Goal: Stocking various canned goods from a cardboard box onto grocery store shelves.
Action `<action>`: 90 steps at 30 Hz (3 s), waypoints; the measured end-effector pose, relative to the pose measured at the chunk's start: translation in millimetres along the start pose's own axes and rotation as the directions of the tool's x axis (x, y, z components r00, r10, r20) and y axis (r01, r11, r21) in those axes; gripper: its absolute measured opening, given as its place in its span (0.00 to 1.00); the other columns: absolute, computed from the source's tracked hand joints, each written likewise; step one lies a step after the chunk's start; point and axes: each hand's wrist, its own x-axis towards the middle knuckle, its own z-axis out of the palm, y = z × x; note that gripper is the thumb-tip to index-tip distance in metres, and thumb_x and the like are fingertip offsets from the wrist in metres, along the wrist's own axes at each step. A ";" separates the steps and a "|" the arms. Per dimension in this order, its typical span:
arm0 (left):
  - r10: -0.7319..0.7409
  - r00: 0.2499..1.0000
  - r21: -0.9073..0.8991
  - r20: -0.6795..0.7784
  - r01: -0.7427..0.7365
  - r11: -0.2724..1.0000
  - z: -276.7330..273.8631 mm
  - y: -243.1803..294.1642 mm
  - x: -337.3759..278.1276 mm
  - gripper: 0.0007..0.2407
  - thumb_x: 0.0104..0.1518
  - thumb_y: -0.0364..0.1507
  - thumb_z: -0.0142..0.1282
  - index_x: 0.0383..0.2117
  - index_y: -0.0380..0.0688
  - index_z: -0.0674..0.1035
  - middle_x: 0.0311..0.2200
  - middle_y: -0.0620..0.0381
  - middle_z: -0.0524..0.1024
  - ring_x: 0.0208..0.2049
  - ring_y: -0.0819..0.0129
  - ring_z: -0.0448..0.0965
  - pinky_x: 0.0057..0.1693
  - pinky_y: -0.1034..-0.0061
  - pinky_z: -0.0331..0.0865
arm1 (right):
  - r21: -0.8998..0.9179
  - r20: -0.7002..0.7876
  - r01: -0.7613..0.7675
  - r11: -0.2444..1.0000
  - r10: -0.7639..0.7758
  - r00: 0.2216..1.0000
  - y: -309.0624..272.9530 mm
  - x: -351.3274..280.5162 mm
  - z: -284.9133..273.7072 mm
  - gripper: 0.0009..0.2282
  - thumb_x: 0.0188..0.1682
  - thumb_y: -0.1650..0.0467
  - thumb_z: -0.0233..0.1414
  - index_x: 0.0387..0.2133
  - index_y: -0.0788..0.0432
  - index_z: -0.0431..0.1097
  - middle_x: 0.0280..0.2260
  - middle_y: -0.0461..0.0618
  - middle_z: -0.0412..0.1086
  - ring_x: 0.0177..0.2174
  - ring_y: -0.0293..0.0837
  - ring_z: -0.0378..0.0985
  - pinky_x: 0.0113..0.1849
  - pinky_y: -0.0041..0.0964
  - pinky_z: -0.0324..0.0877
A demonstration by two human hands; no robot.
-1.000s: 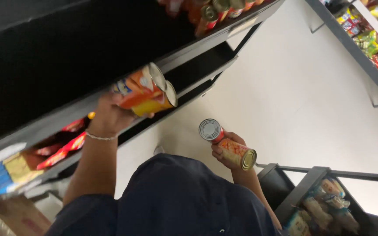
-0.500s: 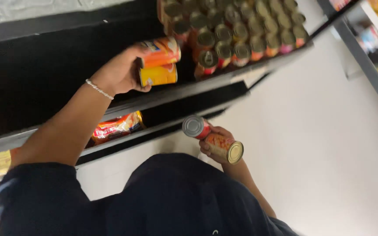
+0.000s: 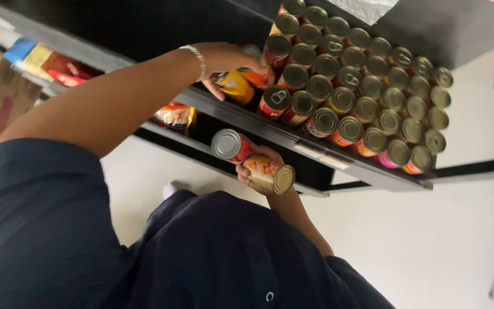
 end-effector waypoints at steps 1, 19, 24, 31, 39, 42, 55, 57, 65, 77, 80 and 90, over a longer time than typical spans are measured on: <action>-0.017 0.999 -0.021 -0.028 0.016 1.000 10.0 4.0 -2.1 0.32 0.42 0.49 0.59 0.61 0.69 0.72 0.66 0.64 0.61 0.65 0.58 0.62 0.49 0.51 0.81 | 0.003 0.012 -0.036 0.999 0.036 0.999 -1.4 -1.6 7.6 0.17 0.64 0.63 0.41 0.60 0.62 0.60 0.39 0.60 0.72 0.28 0.50 0.73 0.31 0.41 0.68; 0.290 0.826 -0.018 -0.483 -0.341 0.940 78.7 -44.2 29.0 0.29 0.53 0.49 0.58 0.57 0.43 0.73 0.44 0.49 0.83 0.33 0.61 0.87 0.35 0.72 0.81 | -0.021 -0.125 -0.258 0.966 0.254 0.959 -26.0 -8.5 -18.5 0.16 0.59 0.62 0.45 0.46 0.65 0.66 0.39 0.59 0.71 0.25 0.45 0.70 0.25 0.37 0.66; 0.640 0.551 0.178 -0.536 -0.667 0.723 94.9 -71.3 -32.5 0.33 0.57 0.47 0.57 0.65 0.40 0.64 0.58 0.44 0.67 0.43 0.64 0.82 0.50 0.70 0.78 | 0.008 -0.097 -0.366 0.931 0.365 0.926 -26.3 -1.3 -12.9 0.17 0.59 0.61 0.44 0.47 0.64 0.67 0.39 0.59 0.71 0.26 0.48 0.72 0.25 0.39 0.66; 0.621 0.732 -0.203 -0.281 -0.678 0.707 124.1 -178.7 -104.5 0.33 0.54 0.42 0.65 0.66 0.42 0.70 0.59 0.52 0.74 0.58 0.65 0.73 0.63 0.68 0.68 | 0.048 -0.044 -0.322 0.946 0.324 0.945 -17.1 -2.2 0.6 0.15 0.60 0.62 0.43 0.46 0.62 0.67 0.38 0.56 0.71 0.27 0.49 0.71 0.27 0.41 0.66; 0.631 0.587 -0.060 -0.507 -0.754 0.654 152.7 -184.3 -119.9 0.31 0.44 0.32 0.75 0.57 0.40 0.75 0.54 0.52 0.76 0.58 0.65 0.74 0.64 0.67 0.67 | 0.001 -0.036 -0.430 0.903 0.430 0.902 16.6 13.0 1.7 0.17 0.62 0.60 0.43 0.45 0.63 0.69 0.32 0.57 0.70 0.27 0.48 0.71 0.29 0.40 0.66; 0.596 0.646 -0.273 -0.476 -0.753 0.599 142.1 -192.7 -116.5 0.27 0.44 0.32 0.76 0.52 0.41 0.78 0.49 0.55 0.81 0.53 0.68 0.80 0.62 0.70 0.72 | 0.112 0.025 -0.456 0.883 0.456 0.889 25.5 17.2 3.6 0.16 0.61 0.60 0.43 0.45 0.62 0.69 0.34 0.56 0.70 0.30 0.47 0.72 0.32 0.39 0.66; 0.904 0.352 -0.194 -0.243 -0.931 0.311 76.7 -240.7 -169.2 0.30 0.40 0.35 0.76 0.54 0.41 0.80 0.74 0.46 0.53 0.71 0.60 0.60 0.74 0.67 0.59 | -0.522 -0.054 0.172 0.835 -0.233 0.971 101.6 49.1 51.0 0.18 0.51 0.63 0.56 0.51 0.58 0.66 0.47 0.50 0.69 0.46 0.50 0.73 0.47 0.48 0.71; 0.904 0.357 -0.234 -0.236 -0.924 0.304 74.0 -256.5 -183.1 0.28 0.42 0.35 0.78 0.52 0.42 0.80 0.75 0.48 0.48 0.72 0.60 0.58 0.76 0.65 0.58 | -0.936 0.209 0.271 0.223 -0.268 0.940 130.4 65.0 81.1 0.25 0.48 0.64 0.61 0.55 0.62 0.63 0.51 0.52 0.69 0.52 0.51 0.72 0.51 0.50 0.70; 0.651 0.579 -0.607 -0.490 -0.763 0.222 42.4 -356.1 -252.2 0.43 0.34 0.40 0.78 0.61 0.42 0.66 0.64 0.49 0.66 0.64 0.63 0.67 0.69 0.67 0.61 | -0.490 -0.288 -0.059 0.870 -0.098 0.952 225.8 143.4 59.7 0.27 0.47 0.58 0.60 0.56 0.61 0.66 0.50 0.50 0.72 0.51 0.44 0.74 0.53 0.42 0.69; 0.405 0.511 -0.563 -0.758 -0.826 -0.010 47.4 -415.9 -337.7 0.48 0.37 0.46 0.73 0.67 0.32 0.65 0.60 0.48 0.69 0.54 0.61 0.70 0.59 0.66 0.65 | -0.785 0.041 -0.219 0.580 0.402 0.915 278.1 208.2 144.7 0.32 0.34 0.60 0.65 0.51 0.64 0.67 0.45 0.53 0.71 0.46 0.46 0.75 0.49 0.40 0.69; 0.304 0.450 -0.496 -0.840 -0.863 -0.094 39.2 -422.0 -338.9 0.42 0.39 0.49 0.70 0.59 0.33 0.68 0.63 0.45 0.67 0.60 0.55 0.69 0.63 0.62 0.65 | -0.728 0.142 -0.162 0.666 0.378 0.915 282.3 223.2 153.8 0.32 0.34 0.58 0.63 0.49 0.64 0.65 0.49 0.53 0.69 0.49 0.46 0.73 0.51 0.41 0.69; 0.339 0.563 -0.621 -0.754 -0.780 -0.084 22.6 -457.1 -269.7 0.32 0.43 0.45 0.71 0.51 0.34 0.77 0.49 0.49 0.74 0.51 0.60 0.74 0.57 0.66 0.69 | -0.887 0.251 0.063 0.458 0.363 0.897 268.6 297.1 108.4 0.26 0.59 0.59 0.52 0.63 0.64 0.57 0.48 0.51 0.66 0.50 0.40 0.71 0.52 0.34 0.67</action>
